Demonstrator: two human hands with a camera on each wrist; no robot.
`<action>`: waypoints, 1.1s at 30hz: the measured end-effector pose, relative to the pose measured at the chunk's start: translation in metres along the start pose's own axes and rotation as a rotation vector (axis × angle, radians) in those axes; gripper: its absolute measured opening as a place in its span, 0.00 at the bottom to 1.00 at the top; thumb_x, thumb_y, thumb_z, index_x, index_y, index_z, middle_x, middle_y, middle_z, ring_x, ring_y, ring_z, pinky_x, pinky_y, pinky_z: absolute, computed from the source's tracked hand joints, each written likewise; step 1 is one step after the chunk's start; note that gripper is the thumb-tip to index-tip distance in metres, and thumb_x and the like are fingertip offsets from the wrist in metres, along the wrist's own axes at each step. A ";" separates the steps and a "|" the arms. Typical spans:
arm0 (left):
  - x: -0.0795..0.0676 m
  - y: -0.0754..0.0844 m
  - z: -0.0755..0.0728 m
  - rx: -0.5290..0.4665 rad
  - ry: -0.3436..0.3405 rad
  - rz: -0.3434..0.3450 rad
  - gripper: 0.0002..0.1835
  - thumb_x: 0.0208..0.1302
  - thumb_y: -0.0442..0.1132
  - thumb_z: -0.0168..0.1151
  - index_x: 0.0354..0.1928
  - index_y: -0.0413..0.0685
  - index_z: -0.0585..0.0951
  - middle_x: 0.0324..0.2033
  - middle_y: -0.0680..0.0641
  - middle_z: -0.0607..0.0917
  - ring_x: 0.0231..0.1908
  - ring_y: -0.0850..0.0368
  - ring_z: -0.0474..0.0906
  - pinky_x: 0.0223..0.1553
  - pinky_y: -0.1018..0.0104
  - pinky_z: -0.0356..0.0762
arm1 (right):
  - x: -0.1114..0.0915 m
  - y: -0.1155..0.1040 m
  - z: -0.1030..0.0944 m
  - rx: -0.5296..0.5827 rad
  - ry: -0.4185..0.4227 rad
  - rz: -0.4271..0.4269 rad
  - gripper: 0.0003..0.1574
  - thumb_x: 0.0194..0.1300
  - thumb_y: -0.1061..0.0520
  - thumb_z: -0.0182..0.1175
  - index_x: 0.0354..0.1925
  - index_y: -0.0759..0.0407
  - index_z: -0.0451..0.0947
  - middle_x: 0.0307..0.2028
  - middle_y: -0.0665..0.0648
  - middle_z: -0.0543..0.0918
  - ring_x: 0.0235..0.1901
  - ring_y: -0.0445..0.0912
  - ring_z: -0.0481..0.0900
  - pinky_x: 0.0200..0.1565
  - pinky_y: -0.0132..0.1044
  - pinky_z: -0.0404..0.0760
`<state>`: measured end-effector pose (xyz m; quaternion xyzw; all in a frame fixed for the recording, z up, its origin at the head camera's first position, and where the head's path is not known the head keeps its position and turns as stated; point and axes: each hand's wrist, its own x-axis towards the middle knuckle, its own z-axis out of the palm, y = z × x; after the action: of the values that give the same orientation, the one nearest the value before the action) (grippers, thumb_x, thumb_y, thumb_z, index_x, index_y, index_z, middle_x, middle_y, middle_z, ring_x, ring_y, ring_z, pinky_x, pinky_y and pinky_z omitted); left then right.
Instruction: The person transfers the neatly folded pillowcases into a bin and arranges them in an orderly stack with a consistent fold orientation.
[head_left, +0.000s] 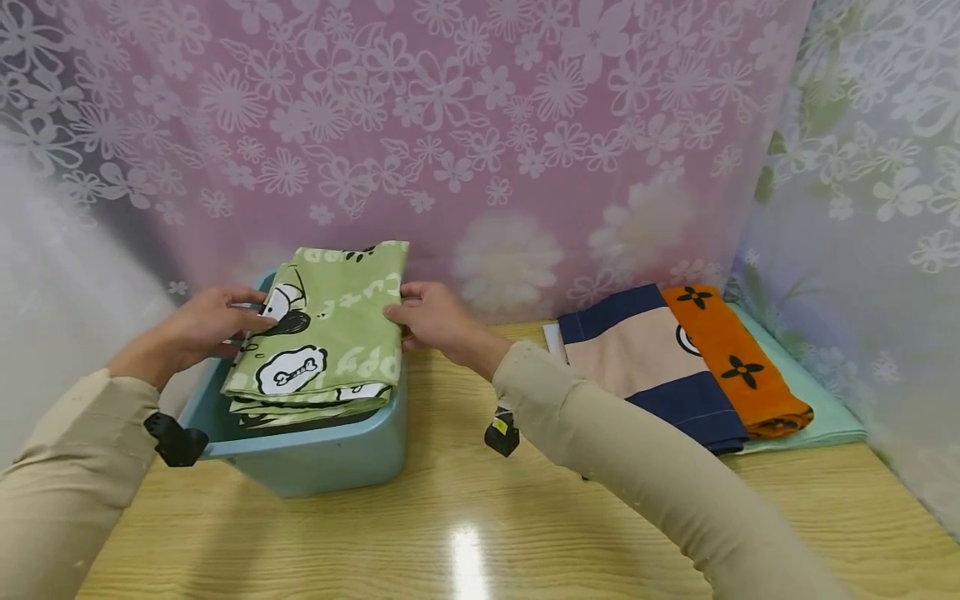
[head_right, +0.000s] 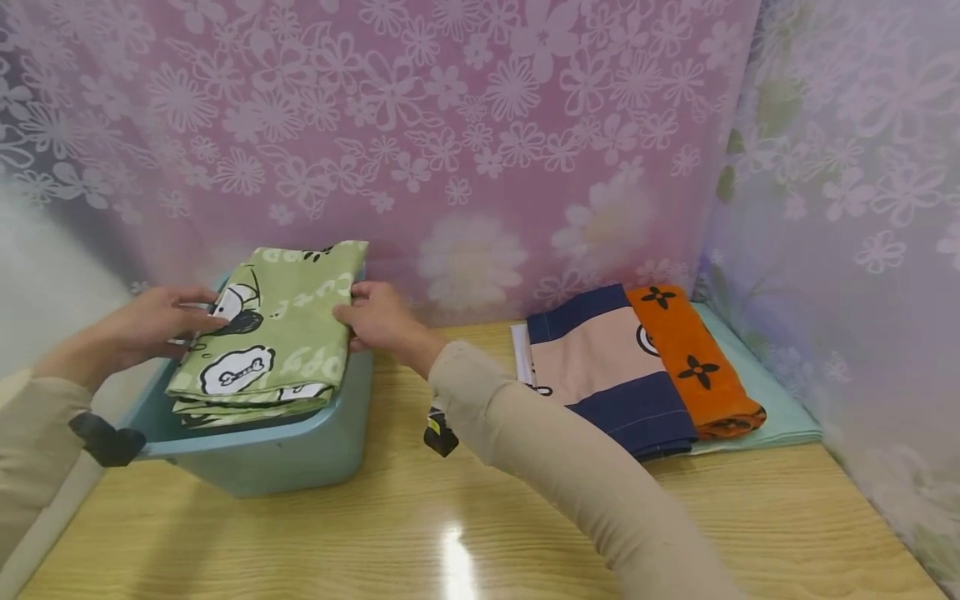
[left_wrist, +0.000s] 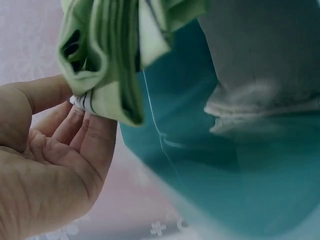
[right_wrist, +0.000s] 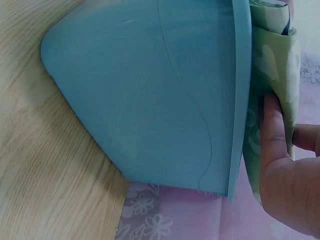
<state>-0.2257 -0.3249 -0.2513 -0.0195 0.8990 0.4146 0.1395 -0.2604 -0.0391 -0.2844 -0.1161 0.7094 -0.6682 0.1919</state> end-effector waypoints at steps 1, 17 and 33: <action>0.000 -0.001 -0.002 0.013 -0.003 -0.010 0.39 0.70 0.43 0.55 0.72 0.32 0.48 0.56 0.34 0.63 0.42 0.49 0.68 0.40 0.58 0.77 | 0.001 0.000 0.003 -0.002 0.003 0.006 0.27 0.68 0.61 0.58 0.63 0.63 0.68 0.53 0.59 0.80 0.37 0.46 0.82 0.35 0.40 0.82; 0.006 -0.010 -0.010 -0.048 -0.057 -0.119 0.38 0.67 0.38 0.58 0.71 0.30 0.50 0.32 0.50 0.72 0.29 0.60 0.70 0.34 0.62 0.76 | 0.003 0.001 0.024 -0.362 0.009 -0.105 0.22 0.69 0.59 0.57 0.59 0.65 0.72 0.42 0.57 0.83 0.30 0.45 0.83 0.29 0.33 0.81; 0.007 -0.005 -0.005 0.032 -0.035 -0.140 0.37 0.67 0.37 0.57 0.70 0.29 0.51 0.30 0.49 0.72 0.31 0.56 0.69 0.35 0.60 0.75 | 0.005 -0.002 0.028 -0.536 0.013 -0.163 0.13 0.68 0.58 0.57 0.26 0.61 0.71 0.22 0.54 0.79 0.20 0.44 0.81 0.26 0.31 0.79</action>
<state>-0.2330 -0.3311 -0.2543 -0.0727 0.8993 0.3899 0.1843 -0.2532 -0.0665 -0.2843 -0.2151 0.8503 -0.4707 0.0951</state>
